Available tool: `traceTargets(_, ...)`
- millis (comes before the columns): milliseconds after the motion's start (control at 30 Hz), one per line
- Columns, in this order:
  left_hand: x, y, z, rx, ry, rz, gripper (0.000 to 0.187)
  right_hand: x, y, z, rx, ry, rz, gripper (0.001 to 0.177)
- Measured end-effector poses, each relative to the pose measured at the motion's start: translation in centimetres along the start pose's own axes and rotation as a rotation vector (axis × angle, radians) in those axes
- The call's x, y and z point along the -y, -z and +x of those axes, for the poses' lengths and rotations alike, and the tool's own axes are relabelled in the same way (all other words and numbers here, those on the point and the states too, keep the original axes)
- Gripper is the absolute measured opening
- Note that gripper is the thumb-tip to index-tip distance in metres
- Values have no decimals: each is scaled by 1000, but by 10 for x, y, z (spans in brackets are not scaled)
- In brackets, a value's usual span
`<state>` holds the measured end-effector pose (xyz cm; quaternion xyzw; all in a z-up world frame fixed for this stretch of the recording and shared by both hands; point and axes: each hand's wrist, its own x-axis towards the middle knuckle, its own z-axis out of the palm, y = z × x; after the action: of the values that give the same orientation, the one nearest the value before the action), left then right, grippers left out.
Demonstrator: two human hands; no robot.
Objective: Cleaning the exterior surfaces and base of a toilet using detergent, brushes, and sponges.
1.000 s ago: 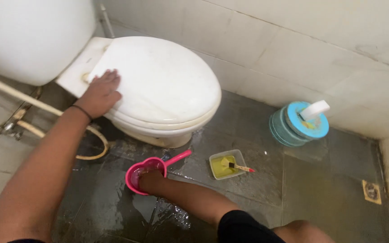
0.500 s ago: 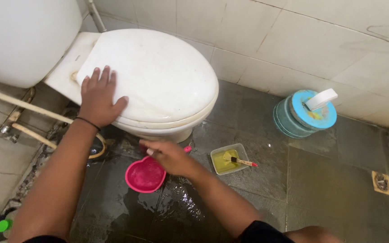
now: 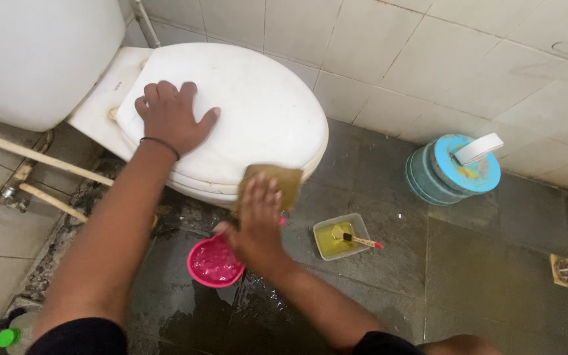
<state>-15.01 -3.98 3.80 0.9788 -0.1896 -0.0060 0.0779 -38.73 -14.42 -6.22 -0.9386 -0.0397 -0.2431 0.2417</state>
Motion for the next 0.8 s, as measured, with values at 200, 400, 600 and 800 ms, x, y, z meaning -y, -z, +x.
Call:
traceTargets(200,-3,-18,21,-14,-54,-1,119,-47,-39,-7,50,-178,-76,89)
traceTargets(400,-4,-17,17,-21,-56,55,116,-122,-9,12,-250,-252,-13,55)
traceTargets(600,-8,-12,14,-14,-50,46,118,-60,5,21,-222,-227,159,75)
traceTargets(800,-3,-20,19,-24,-58,76,123,-83,10,18,-156,-322,109,53)
